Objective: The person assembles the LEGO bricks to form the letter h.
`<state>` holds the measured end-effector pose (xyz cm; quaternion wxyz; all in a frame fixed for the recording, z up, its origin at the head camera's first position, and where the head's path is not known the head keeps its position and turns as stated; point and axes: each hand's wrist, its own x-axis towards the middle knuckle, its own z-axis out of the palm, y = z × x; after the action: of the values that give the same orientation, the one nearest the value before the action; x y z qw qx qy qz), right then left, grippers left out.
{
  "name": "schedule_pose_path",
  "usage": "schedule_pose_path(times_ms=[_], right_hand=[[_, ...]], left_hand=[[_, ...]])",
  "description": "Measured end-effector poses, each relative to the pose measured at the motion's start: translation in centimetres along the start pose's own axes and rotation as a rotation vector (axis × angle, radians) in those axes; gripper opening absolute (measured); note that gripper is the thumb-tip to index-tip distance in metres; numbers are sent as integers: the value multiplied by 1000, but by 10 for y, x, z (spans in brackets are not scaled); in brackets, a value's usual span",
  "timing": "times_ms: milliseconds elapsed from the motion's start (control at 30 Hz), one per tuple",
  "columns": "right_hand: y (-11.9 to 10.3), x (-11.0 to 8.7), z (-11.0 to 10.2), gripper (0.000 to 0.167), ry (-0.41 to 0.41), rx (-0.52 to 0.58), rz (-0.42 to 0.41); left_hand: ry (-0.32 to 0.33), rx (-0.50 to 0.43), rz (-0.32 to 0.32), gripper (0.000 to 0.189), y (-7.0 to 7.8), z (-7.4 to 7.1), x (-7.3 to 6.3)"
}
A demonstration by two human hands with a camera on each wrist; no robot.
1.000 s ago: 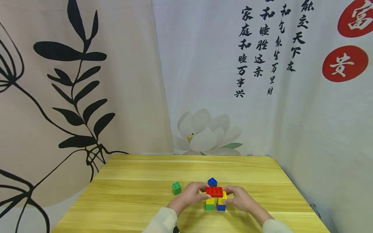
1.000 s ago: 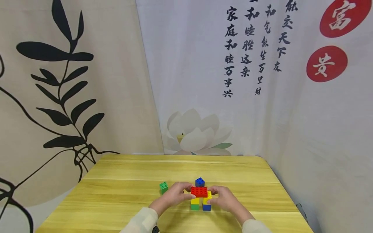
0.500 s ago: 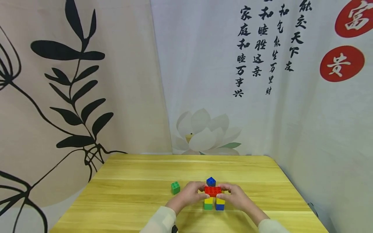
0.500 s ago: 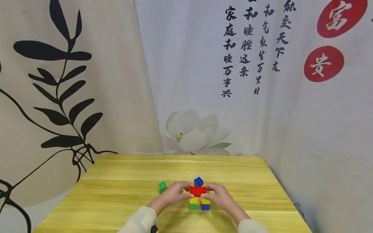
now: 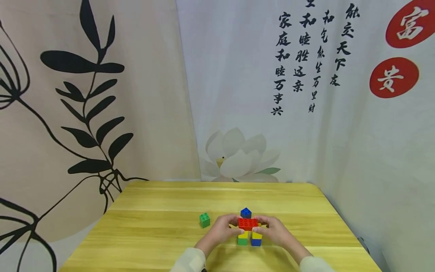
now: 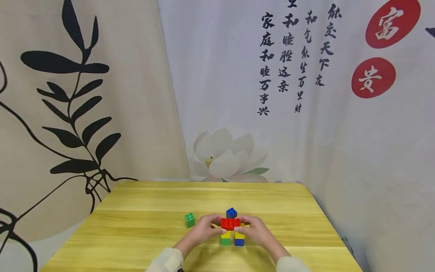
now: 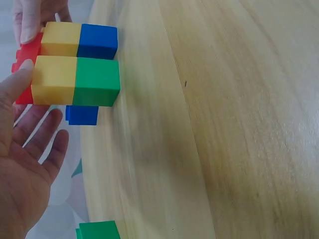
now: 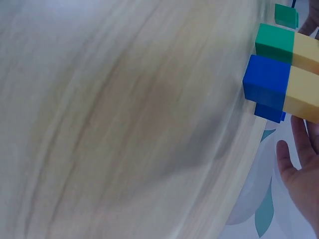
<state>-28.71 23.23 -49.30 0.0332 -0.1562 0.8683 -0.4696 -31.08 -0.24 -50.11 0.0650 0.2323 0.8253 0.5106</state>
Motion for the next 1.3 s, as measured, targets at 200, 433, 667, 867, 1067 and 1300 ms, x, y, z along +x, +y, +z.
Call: schedule_pose_path(times_ms=[200,433,667,867,1067,1300], right_hand=[[2,-2,3,50,34,-7,1],[5,-6,5,57,71,12,35],[6,-5,5,44,101,42,14],[7,-4,6,47,75,68,5],[5,-3,9,47,61,76,7],[0,0,13,45,51,50,6]], left_hand=[[30,22,10,32,3,0,-2],[37,57,1,33,0,0,-2],[51,23,11,37,-5,4,-2],[58,-29,-40,27,-6,7,-2],[40,-55,-54,22,-4,3,-3],[13,-49,-40,21,-7,-6,-6]])
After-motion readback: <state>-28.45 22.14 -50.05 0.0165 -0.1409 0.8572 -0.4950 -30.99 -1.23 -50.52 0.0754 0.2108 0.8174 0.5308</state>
